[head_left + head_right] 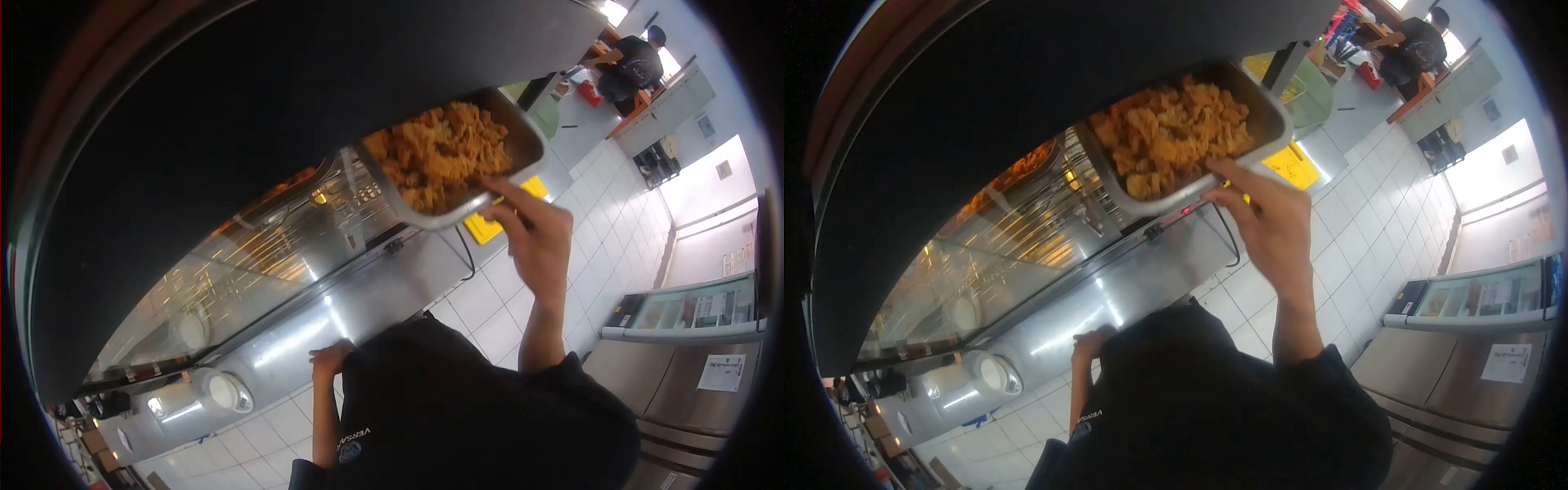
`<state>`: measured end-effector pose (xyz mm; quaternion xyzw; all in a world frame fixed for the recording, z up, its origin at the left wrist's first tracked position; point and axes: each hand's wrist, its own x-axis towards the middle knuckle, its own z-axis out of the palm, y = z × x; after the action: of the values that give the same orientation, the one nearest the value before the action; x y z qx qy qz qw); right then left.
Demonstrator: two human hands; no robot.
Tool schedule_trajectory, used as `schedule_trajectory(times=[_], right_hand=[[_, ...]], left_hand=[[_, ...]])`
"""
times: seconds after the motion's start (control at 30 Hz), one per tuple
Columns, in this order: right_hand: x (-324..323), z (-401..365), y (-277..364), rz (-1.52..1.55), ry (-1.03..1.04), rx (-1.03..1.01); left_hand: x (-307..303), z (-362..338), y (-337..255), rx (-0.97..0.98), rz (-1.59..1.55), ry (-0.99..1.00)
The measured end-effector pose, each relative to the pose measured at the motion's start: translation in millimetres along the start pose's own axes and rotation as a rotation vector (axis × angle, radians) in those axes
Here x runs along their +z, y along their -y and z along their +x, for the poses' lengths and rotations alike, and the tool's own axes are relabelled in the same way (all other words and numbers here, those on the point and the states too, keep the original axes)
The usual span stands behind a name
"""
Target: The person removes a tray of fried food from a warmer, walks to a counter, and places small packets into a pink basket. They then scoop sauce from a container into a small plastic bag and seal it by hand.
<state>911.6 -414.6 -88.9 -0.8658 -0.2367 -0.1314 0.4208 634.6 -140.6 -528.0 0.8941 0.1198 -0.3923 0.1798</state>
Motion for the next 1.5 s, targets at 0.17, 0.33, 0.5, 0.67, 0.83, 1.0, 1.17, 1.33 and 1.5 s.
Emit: schedule_trajectory(times=[0.17, 0.33, 0.5, 0.67, 0.83, 1.0, 1.17, 1.33, 1.5], right_hand=[[-2.6, -21.2, -12.5, 0.126, -0.009, -0.053], [1.1, -26.5, -26.5, 0.082, -0.014, -0.119], [7.0, -31.9, -38.2, 0.081, -0.055, -0.129], [13.5, -37.7, -45.3, 0.148, -0.109, -0.067], [15.0, -36.3, -46.1, 0.163, -0.126, -0.072], [11.1, -36.6, -43.5, 0.152, -0.090, -0.059], [13.6, -35.8, -39.5, 0.119, -0.123, -0.069], [16.3, -25.4, -34.6, 0.140, -0.210, 0.017], [24.1, 2.3, -30.6, 0.138, -0.210, -0.017]], left_hand=[[-34.6, -15.0, -23.3, -0.061, -0.146, 0.067], [-34.8, -11.1, -23.7, 0.057, -0.170, 0.037], [-29.4, -2.4, -24.6, -0.081, -0.165, 0.143], [47.8, 49.7, 28.2, 0.102, -0.268, 0.033], [-6.3, 10.2, -8.0, 0.010, -0.298, 0.071], [1.2, 18.5, -7.1, 0.009, -0.296, 0.038], [-13.3, 7.9, -17.9, -0.046, -0.222, 0.066], [0.8, 16.9, -13.5, -0.058, -0.220, 0.047], [-45.9, -24.1, -42.8, -0.082, -0.200, 0.016]])
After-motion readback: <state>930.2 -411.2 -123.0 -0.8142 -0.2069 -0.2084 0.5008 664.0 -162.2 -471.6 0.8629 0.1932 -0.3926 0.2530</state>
